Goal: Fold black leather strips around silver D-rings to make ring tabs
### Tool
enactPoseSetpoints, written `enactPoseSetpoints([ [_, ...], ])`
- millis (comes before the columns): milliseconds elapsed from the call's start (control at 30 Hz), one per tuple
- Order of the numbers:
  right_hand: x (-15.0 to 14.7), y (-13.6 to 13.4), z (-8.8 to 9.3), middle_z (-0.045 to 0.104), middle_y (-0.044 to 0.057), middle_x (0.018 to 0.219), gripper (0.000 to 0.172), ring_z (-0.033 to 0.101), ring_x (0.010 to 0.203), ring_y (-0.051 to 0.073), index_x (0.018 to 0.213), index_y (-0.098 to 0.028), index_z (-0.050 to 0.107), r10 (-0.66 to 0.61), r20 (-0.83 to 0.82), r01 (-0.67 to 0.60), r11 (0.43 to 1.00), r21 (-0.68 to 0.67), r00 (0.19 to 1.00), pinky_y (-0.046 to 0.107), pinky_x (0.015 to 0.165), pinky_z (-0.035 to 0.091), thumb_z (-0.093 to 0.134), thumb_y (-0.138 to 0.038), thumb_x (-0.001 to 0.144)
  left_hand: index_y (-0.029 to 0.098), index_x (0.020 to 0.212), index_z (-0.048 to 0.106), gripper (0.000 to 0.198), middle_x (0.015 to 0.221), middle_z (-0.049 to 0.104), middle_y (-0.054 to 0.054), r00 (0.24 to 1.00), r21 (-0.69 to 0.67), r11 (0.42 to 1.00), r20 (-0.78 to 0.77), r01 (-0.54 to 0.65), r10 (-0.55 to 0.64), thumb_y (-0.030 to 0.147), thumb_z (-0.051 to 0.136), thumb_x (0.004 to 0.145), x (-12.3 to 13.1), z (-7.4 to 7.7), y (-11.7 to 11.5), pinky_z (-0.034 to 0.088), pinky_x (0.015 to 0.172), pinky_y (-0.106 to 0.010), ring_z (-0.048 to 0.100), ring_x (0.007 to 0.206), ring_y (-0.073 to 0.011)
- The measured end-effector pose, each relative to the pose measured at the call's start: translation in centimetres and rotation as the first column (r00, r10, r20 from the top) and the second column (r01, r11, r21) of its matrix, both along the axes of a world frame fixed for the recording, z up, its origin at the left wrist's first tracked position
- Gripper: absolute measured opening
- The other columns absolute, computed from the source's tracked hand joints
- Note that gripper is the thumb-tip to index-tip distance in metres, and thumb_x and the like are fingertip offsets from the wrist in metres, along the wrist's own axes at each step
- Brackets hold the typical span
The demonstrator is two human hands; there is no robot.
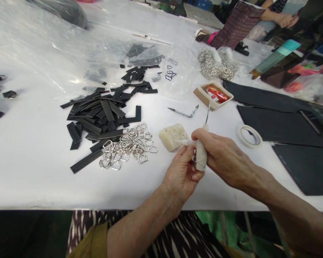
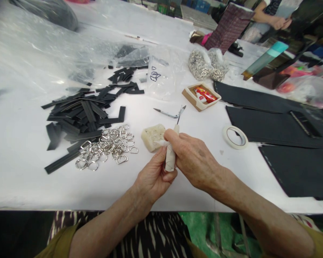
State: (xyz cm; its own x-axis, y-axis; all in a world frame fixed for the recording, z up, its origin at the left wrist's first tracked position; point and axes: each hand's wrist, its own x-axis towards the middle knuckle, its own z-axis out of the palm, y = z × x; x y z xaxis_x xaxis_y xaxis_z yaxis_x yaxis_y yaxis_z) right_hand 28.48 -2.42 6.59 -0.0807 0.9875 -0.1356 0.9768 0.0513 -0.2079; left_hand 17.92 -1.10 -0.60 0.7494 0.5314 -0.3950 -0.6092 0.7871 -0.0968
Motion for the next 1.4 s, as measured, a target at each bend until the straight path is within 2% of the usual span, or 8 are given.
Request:
enactPoseSetpoints([
  [233,-0.1,0.2,0.0,0.054,0.004,0.074,0.010,0.051,0.064,0.021,0.092,-0.020,0.042,0.013,0.008,-0.012,0.999,-0.032,1.000,0.029,0.059,0.036,0.043,-0.015,0.082,0.012,0.078,0.057,0.034,0.061,0.050,0.004,1.000,0.012,1.000,-0.002,-0.004,0.004,0.023,0.084,0.061,0.1,0.5,0.2,0.021,0.031,-0.011,0.038,0.043,-0.0025],
  [633,0.0,0.5,0.3,0.051,0.001,0.070,0.012,0.046,0.061,0.018,0.087,-0.021,0.042,0.057,0.028,-0.056,0.998,-0.026,0.998,0.027,0.056,0.030,0.047,-0.012,0.081,0.013,0.076,0.053,0.039,0.056,0.049,0.005,1.000,0.000,1.000,0.015,0.018,-0.018,0.025,0.086,0.058,0.6,0.1,0.6,0.018,0.031,-0.011,0.037,0.040,-0.0025],
  [1133,-0.6,0.6,1.0,0.049,0.001,0.067,0.011,0.045,0.058,0.018,0.079,-0.020,0.043,0.066,0.051,-0.064,0.997,-0.049,0.996,0.025,0.053,0.029,0.045,-0.010,0.077,0.013,0.071,0.049,0.032,0.054,0.047,0.005,0.999,-0.057,0.997,-0.028,0.044,-0.046,0.031,0.076,0.072,0.4,0.6,0.7,0.018,0.031,-0.011,0.037,0.039,-0.0026],
  [1400,-0.7,0.7,1.0,0.051,0.001,0.067,0.008,0.046,0.059,0.018,0.079,-0.020,0.046,0.060,0.053,-0.057,0.997,-0.054,0.997,0.025,0.054,0.029,0.046,-0.012,0.077,0.013,0.068,0.047,0.033,0.052,0.042,0.006,0.997,-0.075,0.994,-0.031,0.075,-0.077,0.030,0.075,0.073,0.4,0.6,0.9,0.017,0.031,-0.011,0.032,0.038,-0.0017],
])
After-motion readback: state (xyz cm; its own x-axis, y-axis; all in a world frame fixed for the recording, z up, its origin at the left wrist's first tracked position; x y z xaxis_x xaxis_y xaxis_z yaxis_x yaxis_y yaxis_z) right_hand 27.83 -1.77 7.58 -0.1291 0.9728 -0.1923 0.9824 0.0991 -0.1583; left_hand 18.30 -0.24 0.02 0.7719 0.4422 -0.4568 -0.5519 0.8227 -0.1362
